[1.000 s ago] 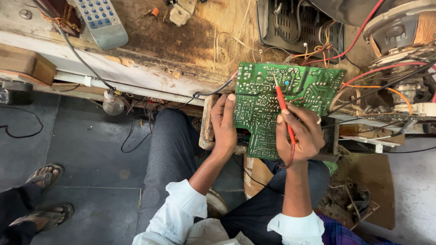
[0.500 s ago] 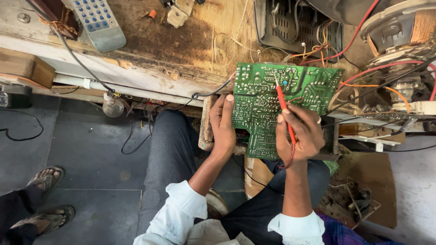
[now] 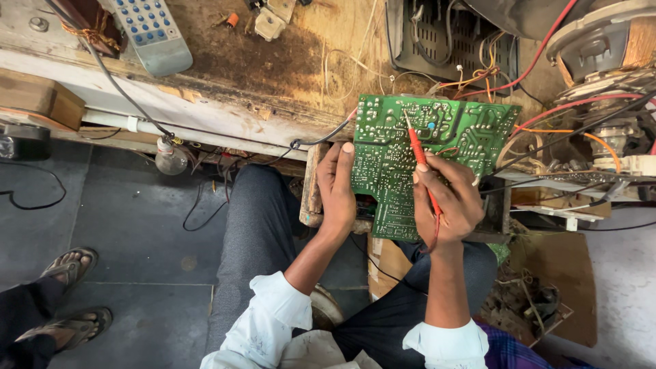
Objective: The person sits on the floor at a repair bench and tests a green circuit board with multimeter probes, touching probe tips to different points on the board. They reposition the board, hold it steady with one hand, and continue probing components across the board.
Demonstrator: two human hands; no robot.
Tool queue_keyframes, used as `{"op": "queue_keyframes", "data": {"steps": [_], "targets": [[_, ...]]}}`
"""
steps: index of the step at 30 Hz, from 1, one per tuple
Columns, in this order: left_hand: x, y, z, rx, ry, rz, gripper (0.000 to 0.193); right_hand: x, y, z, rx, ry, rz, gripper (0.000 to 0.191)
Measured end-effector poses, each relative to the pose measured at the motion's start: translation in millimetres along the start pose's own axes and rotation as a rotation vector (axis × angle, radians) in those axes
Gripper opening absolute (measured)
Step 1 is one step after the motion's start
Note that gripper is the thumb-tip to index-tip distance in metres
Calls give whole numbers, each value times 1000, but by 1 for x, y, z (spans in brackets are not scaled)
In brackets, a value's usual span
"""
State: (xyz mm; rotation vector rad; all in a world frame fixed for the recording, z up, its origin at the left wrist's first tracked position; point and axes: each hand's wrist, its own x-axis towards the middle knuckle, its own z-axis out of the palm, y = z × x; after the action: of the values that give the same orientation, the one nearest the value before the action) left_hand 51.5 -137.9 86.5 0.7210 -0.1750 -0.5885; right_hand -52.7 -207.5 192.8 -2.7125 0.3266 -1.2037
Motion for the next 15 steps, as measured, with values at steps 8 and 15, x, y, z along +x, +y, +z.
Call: {"op": "queue_keyframes", "data": {"steps": [8,15], "targets": [[0,0,-1,-11,3,-22,30,3,-1,2,-14,-24,12,25],[0,2,0,10,5,1,30,3,-2,2,-18,9,31,30]]}}
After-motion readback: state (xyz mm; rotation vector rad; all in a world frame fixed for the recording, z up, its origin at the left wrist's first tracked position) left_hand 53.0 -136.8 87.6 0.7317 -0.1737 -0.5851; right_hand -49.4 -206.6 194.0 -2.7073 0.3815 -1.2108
